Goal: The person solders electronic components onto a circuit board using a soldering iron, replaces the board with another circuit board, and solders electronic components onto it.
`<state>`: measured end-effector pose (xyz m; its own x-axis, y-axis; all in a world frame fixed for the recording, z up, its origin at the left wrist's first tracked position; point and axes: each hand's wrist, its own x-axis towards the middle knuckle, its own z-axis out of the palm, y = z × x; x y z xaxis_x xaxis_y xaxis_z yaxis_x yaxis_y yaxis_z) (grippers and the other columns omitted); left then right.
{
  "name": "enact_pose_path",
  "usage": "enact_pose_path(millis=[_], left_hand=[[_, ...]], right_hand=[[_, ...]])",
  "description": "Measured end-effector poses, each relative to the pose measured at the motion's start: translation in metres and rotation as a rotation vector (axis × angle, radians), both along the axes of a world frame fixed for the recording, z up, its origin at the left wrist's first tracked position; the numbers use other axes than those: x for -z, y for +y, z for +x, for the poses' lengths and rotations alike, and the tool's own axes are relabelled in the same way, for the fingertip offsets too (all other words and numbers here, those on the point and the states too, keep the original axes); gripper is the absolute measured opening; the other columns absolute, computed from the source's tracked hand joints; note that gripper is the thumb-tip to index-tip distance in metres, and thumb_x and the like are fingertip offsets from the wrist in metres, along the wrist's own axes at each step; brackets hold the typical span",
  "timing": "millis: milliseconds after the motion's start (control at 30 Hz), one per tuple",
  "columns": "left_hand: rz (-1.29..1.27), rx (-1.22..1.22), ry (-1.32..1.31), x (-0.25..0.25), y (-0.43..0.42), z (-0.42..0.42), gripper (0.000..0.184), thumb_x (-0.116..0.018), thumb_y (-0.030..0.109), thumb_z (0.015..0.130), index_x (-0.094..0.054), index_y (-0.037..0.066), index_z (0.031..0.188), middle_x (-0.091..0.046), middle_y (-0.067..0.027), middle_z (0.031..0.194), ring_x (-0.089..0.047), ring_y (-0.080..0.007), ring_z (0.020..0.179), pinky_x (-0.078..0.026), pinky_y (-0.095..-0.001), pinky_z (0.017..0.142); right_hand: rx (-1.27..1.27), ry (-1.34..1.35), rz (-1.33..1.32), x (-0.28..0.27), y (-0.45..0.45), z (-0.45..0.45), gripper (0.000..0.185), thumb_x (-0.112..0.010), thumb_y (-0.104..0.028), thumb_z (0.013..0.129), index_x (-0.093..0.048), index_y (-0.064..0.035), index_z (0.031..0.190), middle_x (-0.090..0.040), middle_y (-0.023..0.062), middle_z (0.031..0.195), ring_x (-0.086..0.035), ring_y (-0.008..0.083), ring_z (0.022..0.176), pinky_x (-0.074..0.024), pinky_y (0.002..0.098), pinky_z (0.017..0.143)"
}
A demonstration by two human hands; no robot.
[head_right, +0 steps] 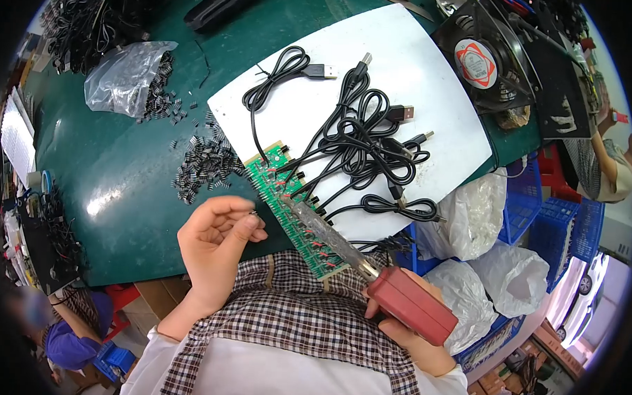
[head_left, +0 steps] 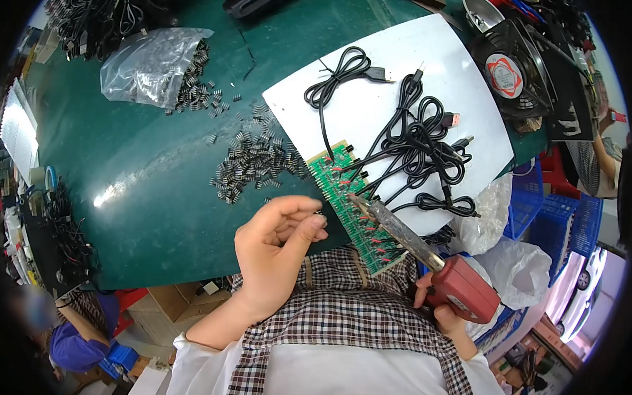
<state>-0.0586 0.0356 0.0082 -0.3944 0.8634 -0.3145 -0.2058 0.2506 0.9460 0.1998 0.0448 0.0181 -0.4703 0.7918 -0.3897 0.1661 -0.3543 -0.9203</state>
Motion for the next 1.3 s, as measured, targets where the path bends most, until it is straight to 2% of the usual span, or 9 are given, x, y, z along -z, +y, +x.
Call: enact_pose_path(millis=[100, 167, 233, 367, 433, 533, 633, 1100, 1300], left_hand=[[0.027, 0.04, 0.001, 0.004, -0.001, 0.0, 0.011, -0.055, -0.002, 0.083, -0.055, -0.006, 0.094, -0.061, -0.0105, 0.082, -0.062, -0.0143, 0.073, -0.051, -0.023, 0.066], [0.029, 0.044, -0.021, 0.004, 0.0, 0.001, 0.013, -0.056, -0.003, 0.082, -0.055, -0.006, 0.095, -0.062, -0.0097, 0.083, -0.063, -0.0136, 0.075, -0.051, -0.0215, 0.068], [-0.009, 0.058, -0.083, 0.001, 0.001, 0.001, 0.013, -0.055, -0.003, 0.083, -0.054, -0.006, 0.096, -0.062, -0.0104, 0.086, -0.063, -0.0143, 0.078, -0.051, -0.0222, 0.07], [-0.034, 0.103, -0.019, -0.003, 0.005, 0.002, 0.012, -0.052, -0.005, 0.083, -0.049, -0.005, 0.095, -0.06, -0.0107, 0.086, -0.062, -0.014, 0.08, -0.05, -0.0226, 0.071], [0.033, 0.025, -0.067, -0.001, 0.009, 0.005, 0.013, -0.049, -0.007, 0.083, -0.042, 0.0, 0.091, -0.058, -0.009, 0.081, -0.06, -0.0133, 0.073, -0.049, -0.0227, 0.067], [-0.005, 0.044, -0.037, 0.002, 0.01, 0.006, 0.017, -0.048, -0.008, 0.082, -0.037, 0.003, 0.09, -0.055, -0.0072, 0.078, -0.057, -0.0118, 0.07, -0.048, -0.0225, 0.065], [0.063, 0.001, -0.072, 0.008, 0.011, 0.007, 0.019, -0.049, -0.009, 0.081, -0.037, 0.002, 0.09, -0.054, -0.0069, 0.078, -0.056, -0.0094, 0.069, -0.048, -0.0207, 0.063], [0.071, 0.011, -0.062, 0.01, 0.011, 0.011, 0.019, -0.046, -0.009, 0.082, -0.036, 0.003, 0.091, -0.051, -0.0058, 0.078, -0.053, -0.0091, 0.069, -0.047, -0.0218, 0.064], [0.093, 0.0, -0.053, 0.011, 0.011, 0.012, 0.018, -0.047, -0.009, 0.082, -0.036, 0.002, 0.091, -0.051, -0.006, 0.078, -0.053, -0.0081, 0.07, -0.047, -0.021, 0.063]], right_hand=[[0.008, -0.007, 0.024, -0.001, -0.001, -0.002, 0.067, -0.062, -0.052, 0.073, -0.049, 0.0055, 0.104, -0.054, 0.0098, 0.089, -0.053, 0.0166, 0.058, -0.0398, 0.0264, 0.052], [0.178, 0.067, -0.067, -0.004, -0.001, -0.008, 0.06, -0.076, -0.04, 0.064, -0.055, 0.0059, 0.097, -0.06, 0.0078, 0.074, -0.057, 0.0128, 0.065, -0.0431, 0.0211, 0.058], [0.153, 0.066, -0.071, -0.004, 0.0, -0.005, 0.06, -0.076, -0.039, 0.064, -0.055, 0.006, 0.097, -0.06, 0.0078, 0.074, -0.057, 0.0129, 0.065, -0.0434, 0.0212, 0.058], [0.151, 0.088, -0.08, -0.005, 0.001, -0.009, 0.058, -0.076, -0.038, 0.065, -0.055, 0.0061, 0.096, -0.06, 0.0075, 0.073, -0.057, 0.0129, 0.064, -0.0442, 0.0214, 0.057], [0.131, 0.088, -0.071, -0.001, 0.002, -0.006, 0.057, -0.076, -0.037, 0.065, -0.055, 0.006, 0.096, -0.06, 0.0074, 0.073, -0.058, 0.0129, 0.064, -0.0445, 0.0214, 0.057], [0.138, 0.095, -0.055, -0.002, 0.0, -0.008, 0.057, -0.076, -0.037, 0.065, -0.055, 0.0056, 0.096, -0.061, 0.0075, 0.073, -0.058, 0.0129, 0.063, -0.0449, 0.0212, 0.057], [0.148, 0.091, -0.044, 0.0, -0.001, -0.007, 0.057, -0.076, -0.037, 0.065, -0.055, 0.0055, 0.096, -0.061, 0.0075, 0.072, -0.059, 0.0128, 0.062, -0.0452, 0.0211, 0.056], [0.135, 0.106, -0.113, 0.004, 0.001, -0.007, 0.058, -0.076, -0.035, 0.064, -0.054, 0.0051, 0.099, -0.061, 0.0052, 0.071, -0.059, 0.0111, 0.061, -0.0448, 0.0206, 0.055], [0.07, 0.023, -0.013, 0.009, 0.0, -0.003, 0.056, -0.073, -0.038, 0.067, -0.054, 0.0042, 0.098, -0.06, 0.0033, 0.067, -0.057, 0.0101, 0.059, -0.0438, 0.0208, 0.055]])
